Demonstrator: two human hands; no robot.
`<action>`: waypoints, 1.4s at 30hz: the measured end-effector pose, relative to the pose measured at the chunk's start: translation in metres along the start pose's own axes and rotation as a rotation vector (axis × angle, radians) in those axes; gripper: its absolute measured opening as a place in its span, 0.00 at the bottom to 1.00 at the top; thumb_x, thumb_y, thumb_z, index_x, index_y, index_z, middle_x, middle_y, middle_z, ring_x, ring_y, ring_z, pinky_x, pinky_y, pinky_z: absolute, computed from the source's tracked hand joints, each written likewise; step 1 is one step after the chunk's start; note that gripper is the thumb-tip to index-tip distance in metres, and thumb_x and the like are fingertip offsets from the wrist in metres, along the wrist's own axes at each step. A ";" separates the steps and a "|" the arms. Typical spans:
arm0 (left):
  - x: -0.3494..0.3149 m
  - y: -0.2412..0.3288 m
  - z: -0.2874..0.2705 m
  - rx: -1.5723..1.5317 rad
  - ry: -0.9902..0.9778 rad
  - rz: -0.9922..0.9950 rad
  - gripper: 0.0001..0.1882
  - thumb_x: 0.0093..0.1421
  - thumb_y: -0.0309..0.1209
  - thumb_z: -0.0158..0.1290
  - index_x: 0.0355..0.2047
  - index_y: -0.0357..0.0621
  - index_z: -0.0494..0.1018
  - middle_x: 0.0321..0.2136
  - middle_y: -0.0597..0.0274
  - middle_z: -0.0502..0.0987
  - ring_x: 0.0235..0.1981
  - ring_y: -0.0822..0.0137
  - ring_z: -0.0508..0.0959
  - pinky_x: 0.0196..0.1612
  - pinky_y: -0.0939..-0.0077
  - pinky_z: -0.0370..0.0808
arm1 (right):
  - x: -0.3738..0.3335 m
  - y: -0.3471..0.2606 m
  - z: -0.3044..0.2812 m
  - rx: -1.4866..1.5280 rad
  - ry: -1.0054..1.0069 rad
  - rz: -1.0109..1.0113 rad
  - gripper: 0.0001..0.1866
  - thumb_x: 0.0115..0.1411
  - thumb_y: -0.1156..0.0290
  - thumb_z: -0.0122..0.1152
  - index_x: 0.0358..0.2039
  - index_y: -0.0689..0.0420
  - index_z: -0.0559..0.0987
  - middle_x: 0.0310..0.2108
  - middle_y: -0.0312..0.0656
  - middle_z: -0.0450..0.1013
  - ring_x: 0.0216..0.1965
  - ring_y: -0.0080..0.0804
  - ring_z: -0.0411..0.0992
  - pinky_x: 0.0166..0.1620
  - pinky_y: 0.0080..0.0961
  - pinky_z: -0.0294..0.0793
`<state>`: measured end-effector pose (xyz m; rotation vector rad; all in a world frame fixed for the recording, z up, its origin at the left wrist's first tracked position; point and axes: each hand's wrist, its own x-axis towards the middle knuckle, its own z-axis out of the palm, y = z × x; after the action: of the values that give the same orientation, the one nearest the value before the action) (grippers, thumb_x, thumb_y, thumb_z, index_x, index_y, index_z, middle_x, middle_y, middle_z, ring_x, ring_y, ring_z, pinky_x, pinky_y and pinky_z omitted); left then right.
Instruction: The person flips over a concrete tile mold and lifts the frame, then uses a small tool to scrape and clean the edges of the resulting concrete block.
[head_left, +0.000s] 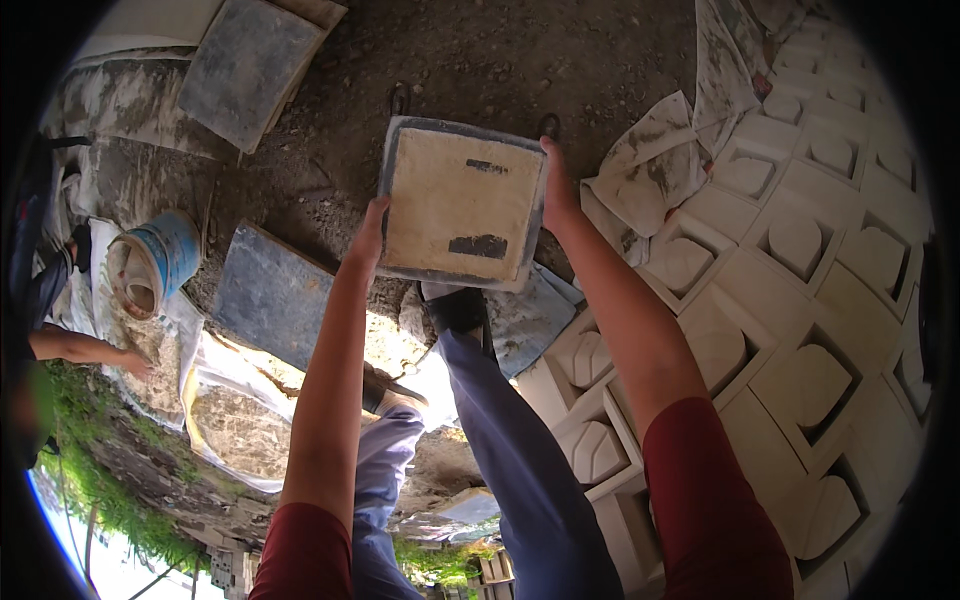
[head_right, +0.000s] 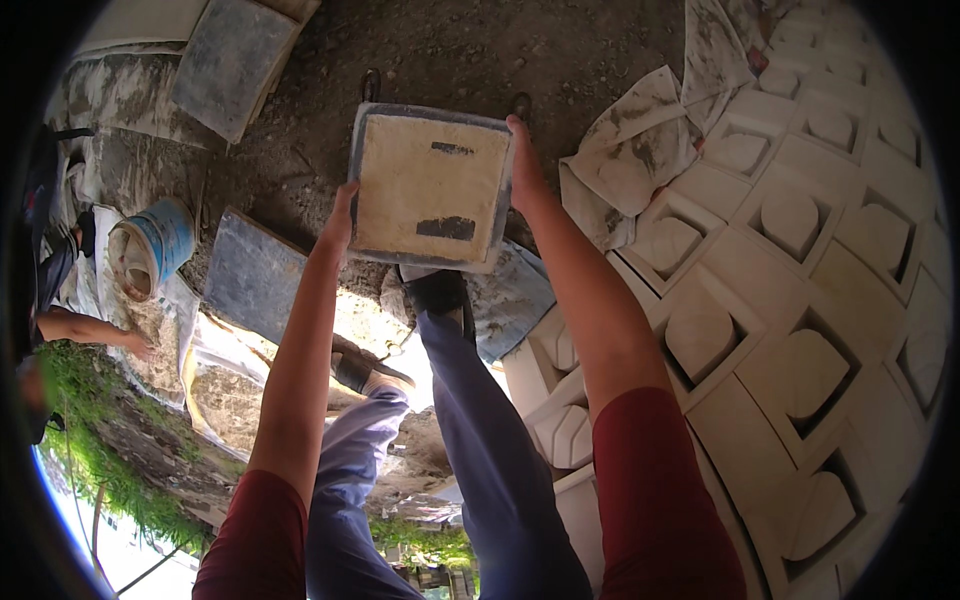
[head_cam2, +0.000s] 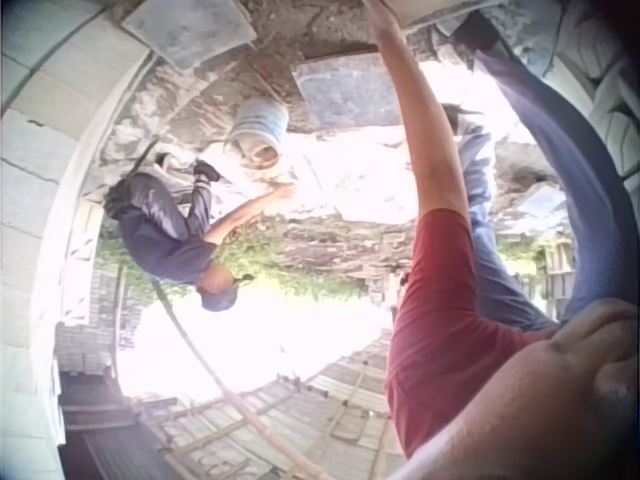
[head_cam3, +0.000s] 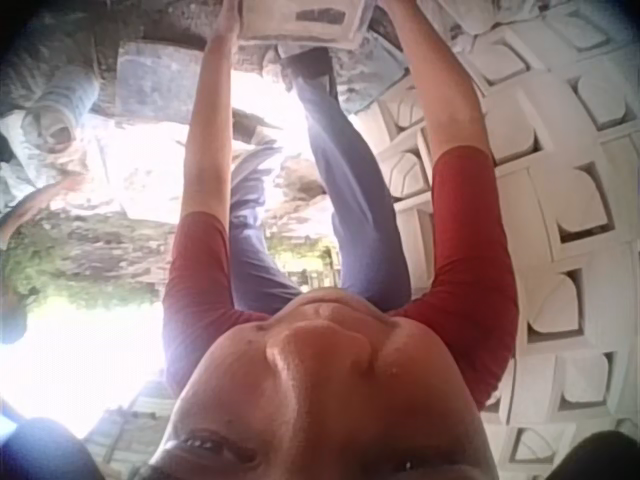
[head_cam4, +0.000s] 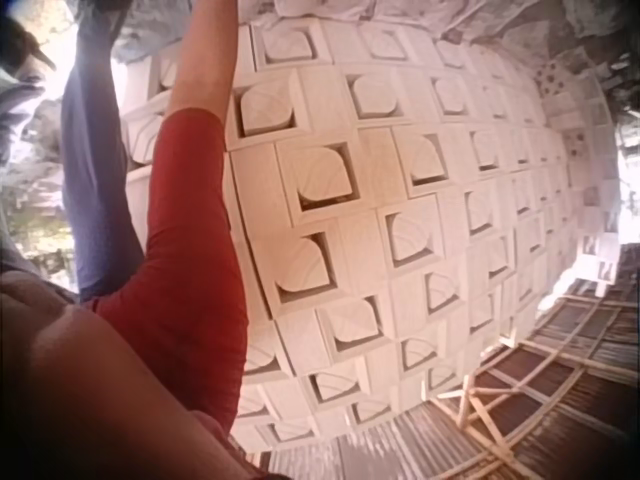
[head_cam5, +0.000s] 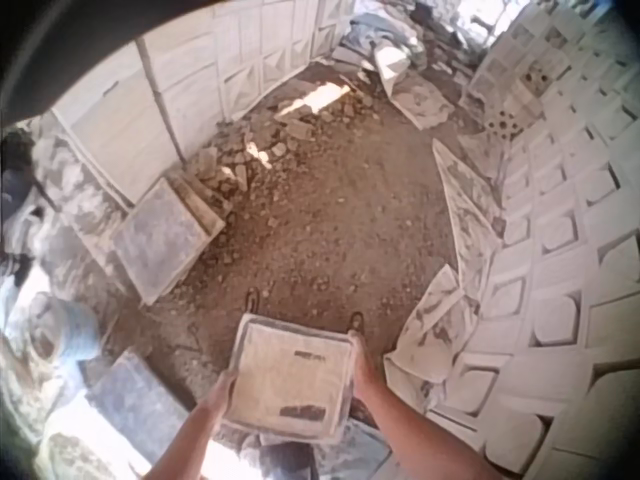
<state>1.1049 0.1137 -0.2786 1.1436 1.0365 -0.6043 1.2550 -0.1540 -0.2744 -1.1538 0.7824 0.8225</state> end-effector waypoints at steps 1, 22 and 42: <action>0.002 -0.005 -0.011 -0.003 0.002 0.009 0.42 0.64 0.63 0.44 0.66 0.41 0.67 0.60 0.50 0.73 0.62 0.57 0.71 0.66 0.65 0.59 | -0.003 0.003 0.009 0.036 -0.027 0.015 0.36 0.62 0.36 0.51 0.53 0.57 0.78 0.51 0.46 0.77 0.52 0.41 0.74 0.57 0.40 0.71; 0.019 -0.047 0.021 0.033 0.167 0.237 0.47 0.65 0.63 0.48 0.66 0.31 0.61 0.60 0.47 0.70 0.62 0.57 0.68 0.64 0.67 0.62 | 0.017 0.005 -0.023 -0.015 0.085 -0.100 0.35 0.64 0.37 0.52 0.53 0.56 0.77 0.51 0.44 0.76 0.52 0.39 0.74 0.58 0.36 0.69; -0.164 -0.049 -0.057 0.426 0.777 0.779 0.22 0.66 0.36 0.54 0.57 0.39 0.66 0.53 0.46 0.65 0.58 0.46 0.63 0.64 0.51 0.56 | -0.116 0.082 0.131 -1.212 0.121 -1.196 0.30 0.64 0.67 0.60 0.65 0.61 0.65 0.62 0.57 0.65 0.63 0.56 0.65 0.65 0.42 0.63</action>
<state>0.9736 0.1333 -0.1567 2.1000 0.9909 0.3022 1.1415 -0.0282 -0.1825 -2.3613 -0.5235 0.0956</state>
